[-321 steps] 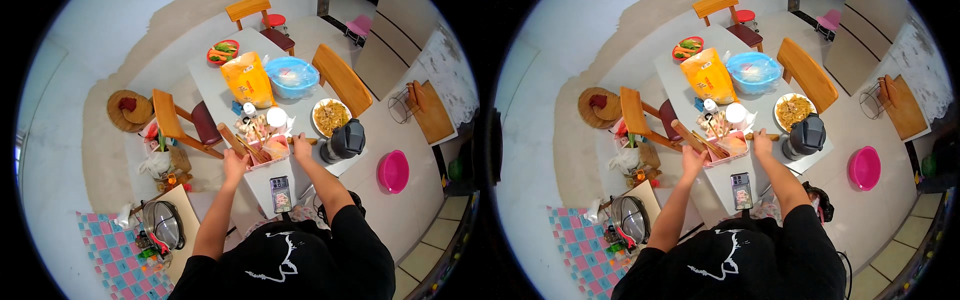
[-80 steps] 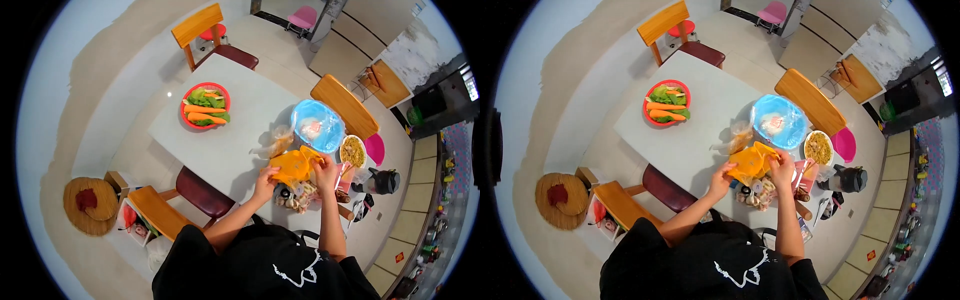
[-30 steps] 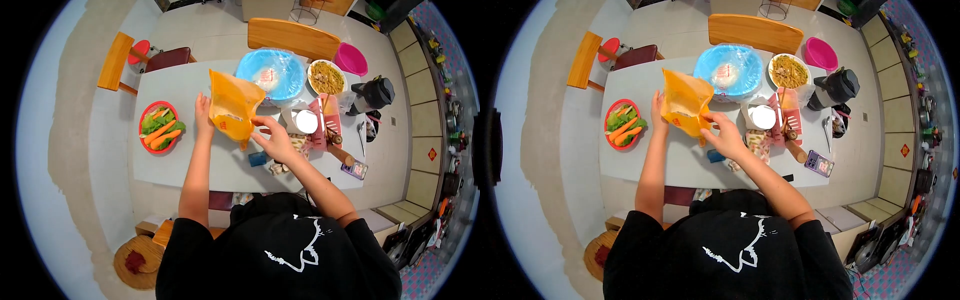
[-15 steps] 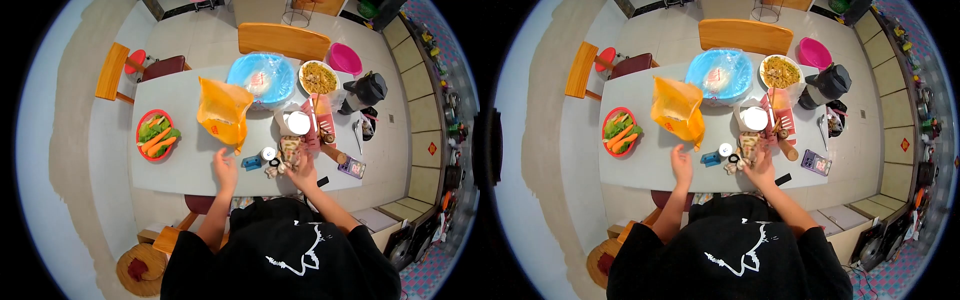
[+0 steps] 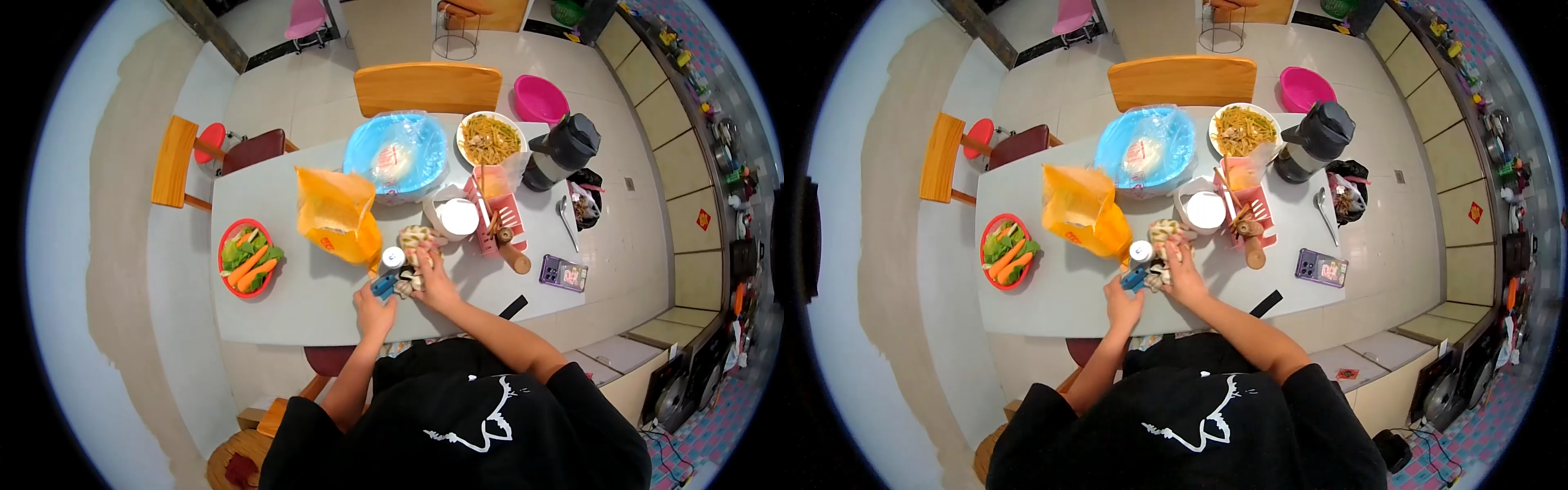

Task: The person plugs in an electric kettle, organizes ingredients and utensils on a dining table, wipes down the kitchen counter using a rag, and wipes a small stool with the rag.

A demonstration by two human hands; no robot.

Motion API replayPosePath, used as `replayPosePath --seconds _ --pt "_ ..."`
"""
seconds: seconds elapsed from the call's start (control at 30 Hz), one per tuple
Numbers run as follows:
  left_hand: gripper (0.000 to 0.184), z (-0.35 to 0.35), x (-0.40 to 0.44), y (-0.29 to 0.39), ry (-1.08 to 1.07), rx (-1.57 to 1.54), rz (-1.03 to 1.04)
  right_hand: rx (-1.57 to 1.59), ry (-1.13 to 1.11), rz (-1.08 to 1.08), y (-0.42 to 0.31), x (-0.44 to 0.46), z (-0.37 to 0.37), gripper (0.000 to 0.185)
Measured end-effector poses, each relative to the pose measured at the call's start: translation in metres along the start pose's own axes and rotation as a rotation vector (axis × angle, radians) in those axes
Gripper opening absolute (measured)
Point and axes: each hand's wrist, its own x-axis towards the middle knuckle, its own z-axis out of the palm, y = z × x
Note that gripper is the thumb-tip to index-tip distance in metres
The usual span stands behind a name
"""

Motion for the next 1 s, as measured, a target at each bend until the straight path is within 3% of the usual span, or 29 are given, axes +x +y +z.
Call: replayPosePath --seconds 0.07,0.13,0.2,0.27,0.33,0.37,0.47,0.6,0.67,0.73,0.8,0.83,0.93,1.0 --pt "0.056 -0.006 -0.005 0.003 0.121 0.025 -0.008 0.059 0.086 -0.221 -0.003 0.002 -0.007 0.092" --pt "0.046 -0.01 -0.012 0.012 0.201 0.007 0.039 0.079 0.102 -0.212 0.001 -0.009 -0.019 0.085" --pt "0.035 -0.013 -0.016 0.021 0.255 -0.122 0.15 0.132 0.037 -0.229 0.02 -0.029 -0.039 0.064" --pt "0.028 -0.011 -0.021 0.037 0.2 -0.153 0.164 0.217 -0.1 -0.056 0.051 -0.054 -0.068 0.031" --pt "0.026 0.01 -0.019 0.035 -0.123 -0.348 0.121 0.195 0.166 0.051 0.078 -0.074 -0.098 0.013" --pt "0.026 0.013 -0.019 0.054 -0.119 -0.359 0.293 0.259 0.262 0.142 0.092 -0.077 -0.113 0.012" --pt "0.031 0.033 -0.018 0.112 -0.19 -0.456 0.446 0.306 0.468 0.277 0.135 -0.064 -0.15 0.012" --pt "0.053 0.077 -0.013 0.153 -0.349 -0.458 0.373 0.552 0.45 0.207 0.157 0.004 -0.182 0.016" --pt "0.05 0.117 -0.001 0.142 -0.624 -0.995 0.07 0.655 0.397 0.237 0.171 0.046 -0.179 0.019" --pt "0.042 0.137 0.007 0.139 -0.926 -1.615 -0.419 0.69 0.265 0.326 0.18 0.087 -0.176 0.028" --pt "0.039 0.142 -0.018 0.169 -0.534 -0.896 -0.192 0.885 0.216 0.44 0.176 0.12 -0.172 0.038" --pt "0.037 0.146 -0.022 0.177 -0.524 -0.947 -0.268 0.889 0.205 0.435 0.173 0.133 -0.171 0.038" --pt "0.037 0.155 -0.03 0.187 -0.437 -1.005 -0.231 1.015 0.18 0.591 0.17 0.162 -0.169 0.039" --pt "0.037 0.155 -0.035 0.197 -0.369 -1.051 -0.255 1.255 0.188 0.603 0.17 0.176 -0.167 0.036"
